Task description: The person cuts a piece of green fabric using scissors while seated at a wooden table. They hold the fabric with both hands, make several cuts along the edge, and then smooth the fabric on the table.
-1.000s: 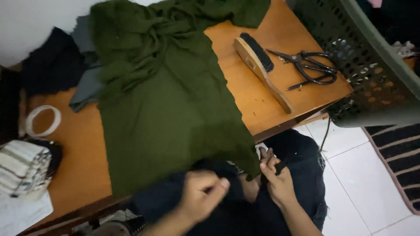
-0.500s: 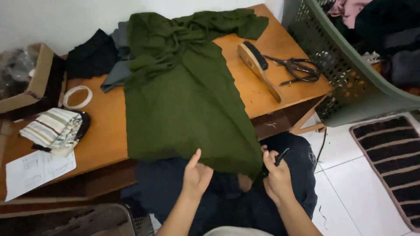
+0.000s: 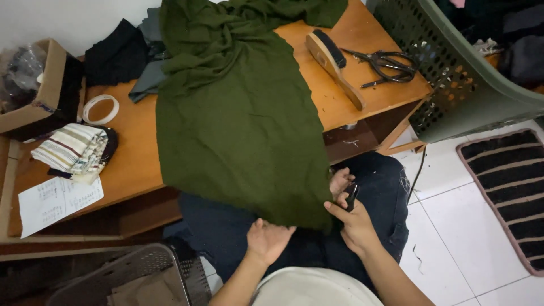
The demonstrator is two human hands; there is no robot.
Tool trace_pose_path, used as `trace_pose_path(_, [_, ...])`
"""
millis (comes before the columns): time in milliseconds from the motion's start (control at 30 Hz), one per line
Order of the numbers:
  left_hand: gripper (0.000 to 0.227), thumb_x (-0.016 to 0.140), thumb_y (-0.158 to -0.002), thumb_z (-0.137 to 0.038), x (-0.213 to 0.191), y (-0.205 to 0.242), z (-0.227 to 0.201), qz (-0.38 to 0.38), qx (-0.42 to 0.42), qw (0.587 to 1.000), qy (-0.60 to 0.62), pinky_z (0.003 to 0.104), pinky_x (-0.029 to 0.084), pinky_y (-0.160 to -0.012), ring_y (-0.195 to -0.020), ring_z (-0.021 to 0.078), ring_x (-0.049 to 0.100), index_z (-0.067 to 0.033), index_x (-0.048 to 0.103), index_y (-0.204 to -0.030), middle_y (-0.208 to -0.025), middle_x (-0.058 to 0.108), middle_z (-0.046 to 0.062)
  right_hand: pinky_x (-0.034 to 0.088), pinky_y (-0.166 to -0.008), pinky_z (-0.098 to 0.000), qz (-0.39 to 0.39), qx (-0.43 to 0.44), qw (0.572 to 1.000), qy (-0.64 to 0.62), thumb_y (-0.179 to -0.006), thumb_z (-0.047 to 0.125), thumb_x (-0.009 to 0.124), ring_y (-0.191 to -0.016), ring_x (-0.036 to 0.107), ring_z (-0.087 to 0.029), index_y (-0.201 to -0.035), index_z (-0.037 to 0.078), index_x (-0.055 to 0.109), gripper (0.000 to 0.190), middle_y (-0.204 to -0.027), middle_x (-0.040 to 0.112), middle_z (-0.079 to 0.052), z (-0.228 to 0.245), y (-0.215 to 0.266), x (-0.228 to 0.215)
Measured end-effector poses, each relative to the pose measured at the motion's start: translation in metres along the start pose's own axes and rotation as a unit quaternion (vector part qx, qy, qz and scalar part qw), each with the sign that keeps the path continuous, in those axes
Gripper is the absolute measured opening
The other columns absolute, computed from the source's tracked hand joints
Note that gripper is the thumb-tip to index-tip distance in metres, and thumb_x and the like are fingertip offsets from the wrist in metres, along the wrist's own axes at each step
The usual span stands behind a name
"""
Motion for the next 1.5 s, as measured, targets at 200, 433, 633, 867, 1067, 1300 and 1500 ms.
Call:
trace_pose_path(200, [0.066, 0.067, -0.065, -0.029, -0.025, -0.007, 0.032, -0.072, -0.101, 0.992, 0.025, 0.036, 0.033, -0.099, -0.112, 0.0286, 0.046, -0.0007, 0.044, -0.120, -0.121, 0.048, 0.014, 0.033, -0.060, -0.0229, 0.029, -0.018, 0.999, 0.013, -0.075, -0.005, 0.057, -0.065, 0.042, -0.011, -0.063, 0.013, 0.036, 0.030, -0.071, 0.045, 0.000, 0.008, 0.003, 0.000])
trace_pose_path(433, [0.030, 0.072, -0.072, -0.020, 0.048, -0.031, 0.042, -0.318, -0.150, 0.859, -0.372, 0.034, 0.045, -0.082, -0.072, 0.0211, 0.061, 0.0044, 0.064, -0.088, -0.086, 0.064, 0.014, 0.034, -0.041, -0.0197, -0.043, -0.093, 0.993, 0.052, -0.075, -0.001, 0.062, -0.050, 0.041, -0.008, -0.058, 0.016, 0.031, 0.039, -0.057, 0.041, 0.003, 0.028, 0.015, 0.013])
trace_pose_path(633, [0.032, 0.069, -0.074, -0.018, 0.070, -0.020, 0.042, -0.306, -0.175, 0.842, -0.409, 0.038, 0.054, -0.072, -0.072, 0.0338, 0.063, 0.0012, 0.062, -0.098, -0.095, 0.063, 0.020, 0.040, -0.045, -0.0212, -0.082, -0.061, 0.993, 0.054, -0.082, 0.015, 0.060, -0.052, 0.048, -0.010, -0.058, 0.016, 0.034, 0.035, -0.056, 0.043, 0.003, 0.027, 0.027, 0.004])
trace_pose_path(867, [0.057, 0.062, -0.080, -0.013, 0.034, -0.008, 0.060, -0.298, -0.108, 0.840, -0.441, 0.041, 0.055, -0.071, -0.102, 0.0340, 0.053, 0.0034, 0.033, -0.126, -0.125, 0.045, 0.018, 0.036, -0.053, -0.0238, -0.064, -0.018, 0.990, 0.127, -0.074, 0.008, 0.066, -0.059, 0.045, -0.011, -0.061, 0.014, 0.035, 0.034, -0.069, 0.053, -0.002, 0.013, 0.052, 0.004])
trace_pose_path(1067, [0.043, 0.057, -0.082, -0.010, 0.014, -0.005, 0.064, -0.280, -0.062, 0.822, -0.492, 0.043, 0.056, -0.065, -0.091, 0.0334, 0.058, 0.0014, 0.039, -0.119, -0.117, 0.051, 0.017, 0.045, -0.049, -0.0258, -0.066, -0.026, 0.986, 0.153, -0.065, -0.006, 0.071, -0.056, 0.050, -0.015, -0.058, 0.013, 0.031, 0.044, -0.064, 0.052, -0.007, 0.011, 0.053, -0.004])
trace_pose_path(1300, [0.050, 0.053, -0.085, -0.012, 0.021, -0.005, 0.062, -0.337, -0.126, 0.852, -0.382, 0.049, 0.054, -0.069, -0.093, 0.0435, 0.053, 0.0013, 0.029, -0.127, -0.127, 0.039, 0.023, 0.043, -0.046, -0.0220, -0.072, -0.046, 0.977, 0.193, -0.065, -0.002, 0.071, -0.046, 0.052, -0.012, -0.056, 0.013, 0.033, 0.043, -0.058, 0.052, -0.005, 0.011, 0.060, -0.006])
trace_pose_path(1500, [0.053, 0.057, -0.082, -0.005, 0.002, -0.001, 0.065, -0.305, -0.156, 0.863, -0.371, 0.051, 0.053, -0.070, -0.091, 0.0457, 0.052, 0.0014, 0.029, -0.127, -0.124, 0.042, 0.022, 0.047, -0.046, -0.0227, -0.066, -0.017, 0.989, 0.134, -0.067, -0.007, 0.068, -0.047, 0.055, -0.013, -0.060, 0.013, 0.033, 0.041, -0.064, 0.046, -0.004, 0.004, 0.063, -0.017])
Point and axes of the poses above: each hand's wrist, its own y-axis away from the middle knuckle, its own x-axis out of the palm, z = x × y, the point moved 1 cm from there along -y, towards the middle knuckle
